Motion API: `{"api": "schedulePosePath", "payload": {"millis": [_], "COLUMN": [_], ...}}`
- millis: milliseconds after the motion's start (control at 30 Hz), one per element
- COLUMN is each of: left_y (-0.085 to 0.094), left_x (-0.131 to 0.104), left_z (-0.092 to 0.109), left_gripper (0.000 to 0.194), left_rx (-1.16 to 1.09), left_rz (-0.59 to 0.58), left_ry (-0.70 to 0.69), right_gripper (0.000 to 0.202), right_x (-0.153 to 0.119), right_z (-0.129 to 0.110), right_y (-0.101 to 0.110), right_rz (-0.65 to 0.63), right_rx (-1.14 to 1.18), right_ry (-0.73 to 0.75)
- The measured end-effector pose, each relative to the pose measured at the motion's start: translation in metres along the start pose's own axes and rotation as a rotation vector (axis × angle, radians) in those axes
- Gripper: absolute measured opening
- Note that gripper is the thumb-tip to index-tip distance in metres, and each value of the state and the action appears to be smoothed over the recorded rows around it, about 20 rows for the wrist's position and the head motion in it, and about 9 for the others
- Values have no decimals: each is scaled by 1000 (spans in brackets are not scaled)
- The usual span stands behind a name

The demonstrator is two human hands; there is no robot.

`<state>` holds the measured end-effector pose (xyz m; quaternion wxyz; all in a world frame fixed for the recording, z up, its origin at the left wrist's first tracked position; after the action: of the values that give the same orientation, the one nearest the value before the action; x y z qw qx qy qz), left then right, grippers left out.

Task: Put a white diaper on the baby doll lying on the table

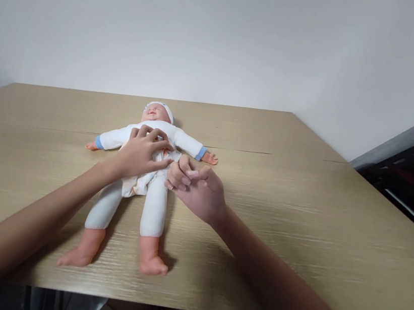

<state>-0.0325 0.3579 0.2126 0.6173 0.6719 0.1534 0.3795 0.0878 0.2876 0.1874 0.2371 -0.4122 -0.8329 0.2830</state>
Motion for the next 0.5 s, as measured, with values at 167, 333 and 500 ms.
{"api": "schedulePosePath", "payload": {"millis": [167, 333, 500], "left_y": [-1, -1, -2], "left_x": [0, 0, -1], "left_z": [-1, -1, -2], "left_gripper": [44, 44, 43], "left_rx": [14, 5, 12], "left_rz": [17, 11, 17], "left_ry": [-10, -8, -19], "right_gripper": [25, 21, 37], "right_x": [5, -5, -6], "right_z": [-6, -27, -20], "right_y": [34, 97, 110], "right_rz": [196, 673, 617], "right_rx": [-431, -1427, -1738], "right_ry": [2, 92, 8]}}
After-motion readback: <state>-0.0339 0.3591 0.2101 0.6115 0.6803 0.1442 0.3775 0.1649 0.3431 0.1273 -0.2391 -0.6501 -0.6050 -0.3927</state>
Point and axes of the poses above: each hand's wrist, its own x-axis towards the middle knuckle, its own y-axis out of the back of the hand, z = x × y, the point moved 8 cm from there along x, towards the middle knuckle, and after that the axes turned 5 degrees about -y, right-handed, at the moved point
